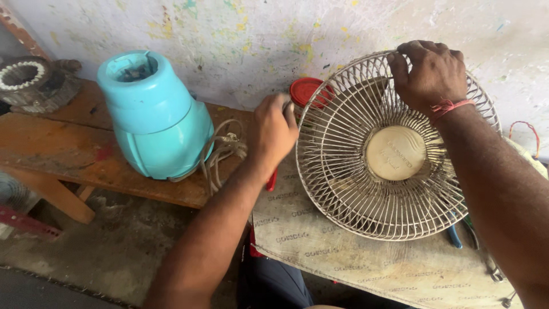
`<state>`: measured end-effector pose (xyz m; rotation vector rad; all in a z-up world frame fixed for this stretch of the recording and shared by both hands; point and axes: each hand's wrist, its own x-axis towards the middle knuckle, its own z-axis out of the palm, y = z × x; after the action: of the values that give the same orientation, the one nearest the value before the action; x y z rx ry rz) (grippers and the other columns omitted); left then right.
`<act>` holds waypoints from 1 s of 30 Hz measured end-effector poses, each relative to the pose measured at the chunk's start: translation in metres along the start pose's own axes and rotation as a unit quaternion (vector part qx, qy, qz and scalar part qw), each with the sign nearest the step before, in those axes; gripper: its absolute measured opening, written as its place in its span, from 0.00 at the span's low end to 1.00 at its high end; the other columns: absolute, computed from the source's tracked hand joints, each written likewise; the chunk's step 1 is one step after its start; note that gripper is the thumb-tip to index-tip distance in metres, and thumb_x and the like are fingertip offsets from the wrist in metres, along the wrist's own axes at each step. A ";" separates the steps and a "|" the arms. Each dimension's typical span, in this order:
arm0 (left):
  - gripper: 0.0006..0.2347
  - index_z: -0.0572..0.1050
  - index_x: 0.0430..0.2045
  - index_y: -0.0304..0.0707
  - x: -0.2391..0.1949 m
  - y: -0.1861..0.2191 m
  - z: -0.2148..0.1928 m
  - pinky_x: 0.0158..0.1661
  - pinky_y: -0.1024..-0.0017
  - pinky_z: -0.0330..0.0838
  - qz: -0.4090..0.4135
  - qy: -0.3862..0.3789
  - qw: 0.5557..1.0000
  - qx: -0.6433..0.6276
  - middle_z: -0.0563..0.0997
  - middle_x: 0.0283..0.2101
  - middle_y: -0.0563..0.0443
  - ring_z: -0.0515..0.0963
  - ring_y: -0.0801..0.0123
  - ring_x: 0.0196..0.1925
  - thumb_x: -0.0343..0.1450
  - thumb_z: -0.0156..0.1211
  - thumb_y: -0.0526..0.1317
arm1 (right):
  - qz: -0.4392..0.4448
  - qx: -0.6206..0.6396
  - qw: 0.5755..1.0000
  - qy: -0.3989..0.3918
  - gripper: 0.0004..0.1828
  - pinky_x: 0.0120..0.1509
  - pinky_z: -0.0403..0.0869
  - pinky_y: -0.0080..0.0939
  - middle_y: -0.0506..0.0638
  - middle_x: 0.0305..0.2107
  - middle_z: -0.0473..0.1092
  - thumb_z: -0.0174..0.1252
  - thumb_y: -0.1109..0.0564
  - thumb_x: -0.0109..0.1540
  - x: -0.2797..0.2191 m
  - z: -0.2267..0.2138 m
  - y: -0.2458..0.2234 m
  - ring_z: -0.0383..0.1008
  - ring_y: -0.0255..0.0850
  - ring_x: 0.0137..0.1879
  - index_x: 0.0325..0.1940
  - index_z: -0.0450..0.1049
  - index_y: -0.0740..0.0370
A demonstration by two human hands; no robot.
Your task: The person disassembles and works on a table fan's wiring using wire cutters and their hands, then begins reassembling the front cage.
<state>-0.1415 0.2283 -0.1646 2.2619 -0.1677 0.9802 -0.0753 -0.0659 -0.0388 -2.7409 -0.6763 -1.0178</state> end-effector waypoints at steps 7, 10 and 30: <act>0.06 0.84 0.38 0.33 0.021 -0.048 0.060 0.43 0.69 0.78 -0.141 -0.109 0.846 -0.503 0.87 0.36 0.49 0.83 0.69 0.37 0.72 0.64 0.35 | 0.011 -0.015 1.000 -0.013 0.24 0.64 0.64 0.64 0.62 0.51 0.76 0.48 0.40 0.76 0.003 0.002 0.002 0.73 0.60 0.58 0.54 0.80 0.61; 0.06 0.83 0.36 0.32 0.022 -0.059 0.070 0.40 0.69 0.77 -0.166 -0.112 0.829 -0.522 0.86 0.34 0.49 0.82 0.69 0.34 0.71 0.65 0.35 | -0.004 -0.021 1.000 -0.006 0.24 0.64 0.64 0.64 0.63 0.51 0.76 0.48 0.41 0.77 0.002 0.003 0.002 0.73 0.61 0.58 0.56 0.79 0.62; 0.04 0.78 0.38 0.34 0.096 -0.005 0.001 0.44 0.63 0.77 0.035 -0.354 0.934 -0.025 0.81 0.41 0.46 0.81 0.65 0.42 0.72 0.60 0.33 | 0.002 -0.020 1.000 -0.007 0.22 0.62 0.64 0.65 0.63 0.48 0.76 0.49 0.43 0.75 0.002 -0.004 -0.005 0.73 0.61 0.57 0.54 0.79 0.61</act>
<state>-0.0707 0.2449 -0.1017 2.4769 -0.5756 0.1432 -0.0783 -0.0619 -0.0349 -2.7846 -0.6585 -1.0235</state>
